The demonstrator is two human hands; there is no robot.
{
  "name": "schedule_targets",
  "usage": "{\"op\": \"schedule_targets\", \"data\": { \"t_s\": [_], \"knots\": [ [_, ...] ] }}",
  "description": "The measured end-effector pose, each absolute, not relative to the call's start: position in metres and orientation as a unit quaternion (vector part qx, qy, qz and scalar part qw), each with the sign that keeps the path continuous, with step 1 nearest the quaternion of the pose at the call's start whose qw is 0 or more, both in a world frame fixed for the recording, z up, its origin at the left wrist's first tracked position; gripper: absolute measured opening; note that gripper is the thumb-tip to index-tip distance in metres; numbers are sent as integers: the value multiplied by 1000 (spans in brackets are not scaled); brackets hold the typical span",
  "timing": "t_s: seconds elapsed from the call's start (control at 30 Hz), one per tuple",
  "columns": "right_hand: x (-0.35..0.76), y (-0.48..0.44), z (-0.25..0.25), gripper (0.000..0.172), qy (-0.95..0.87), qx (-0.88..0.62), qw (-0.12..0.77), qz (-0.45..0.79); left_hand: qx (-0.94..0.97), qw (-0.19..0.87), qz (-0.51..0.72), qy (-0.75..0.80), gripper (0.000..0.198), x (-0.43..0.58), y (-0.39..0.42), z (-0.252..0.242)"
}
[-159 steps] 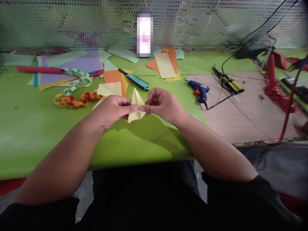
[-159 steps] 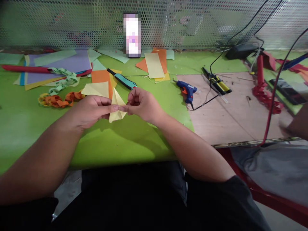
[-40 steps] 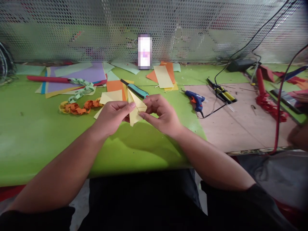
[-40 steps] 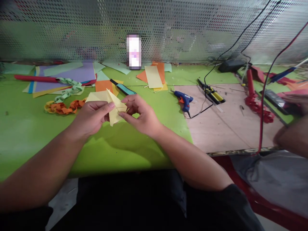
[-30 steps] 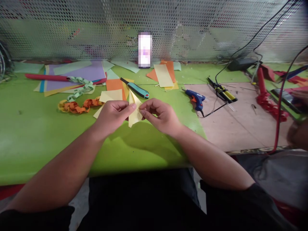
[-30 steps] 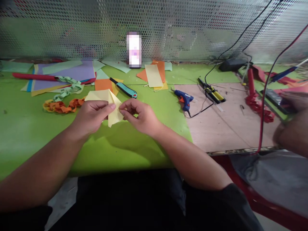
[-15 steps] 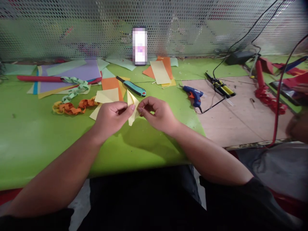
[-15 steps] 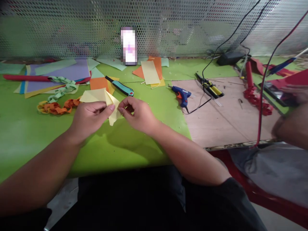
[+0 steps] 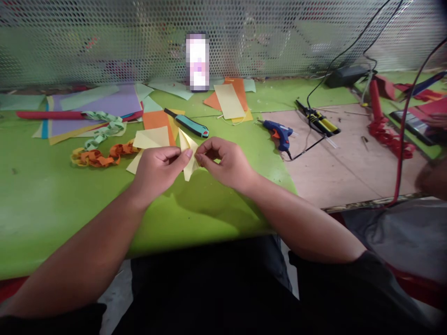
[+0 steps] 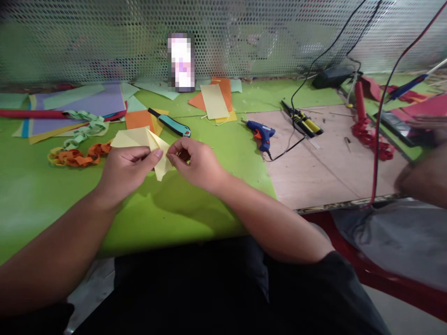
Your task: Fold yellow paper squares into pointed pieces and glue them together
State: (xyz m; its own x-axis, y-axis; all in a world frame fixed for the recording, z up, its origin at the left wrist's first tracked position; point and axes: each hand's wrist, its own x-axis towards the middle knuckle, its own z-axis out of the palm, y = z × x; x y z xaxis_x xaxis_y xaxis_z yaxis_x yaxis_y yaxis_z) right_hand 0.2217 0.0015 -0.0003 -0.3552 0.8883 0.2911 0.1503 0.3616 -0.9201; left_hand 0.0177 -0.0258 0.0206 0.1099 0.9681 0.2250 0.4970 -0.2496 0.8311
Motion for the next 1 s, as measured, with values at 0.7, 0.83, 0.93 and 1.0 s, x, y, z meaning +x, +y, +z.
{"op": "schedule_targets", "data": {
  "t_s": [0.7, 0.83, 0.93, 1.0],
  "knots": [
    [223, 13, -5, 47, -595, -338, 458, 567, 638, 367, 413, 536, 43, 17, -20, 19],
    [225, 14, 0, 53, -558, -328, 428, 630, 597, 393, 453, 533, 42, 16, -16, 10],
    [228, 12, 6, 47, -557, -314, 387, 664, 554, 436, 482, 521, 36, 16, -12, 4],
    [231, 10, 9, 44, -572, -305, 366, 668, 536, 465, 491, 505, 35, 15, -11, 3]
  ]
}}
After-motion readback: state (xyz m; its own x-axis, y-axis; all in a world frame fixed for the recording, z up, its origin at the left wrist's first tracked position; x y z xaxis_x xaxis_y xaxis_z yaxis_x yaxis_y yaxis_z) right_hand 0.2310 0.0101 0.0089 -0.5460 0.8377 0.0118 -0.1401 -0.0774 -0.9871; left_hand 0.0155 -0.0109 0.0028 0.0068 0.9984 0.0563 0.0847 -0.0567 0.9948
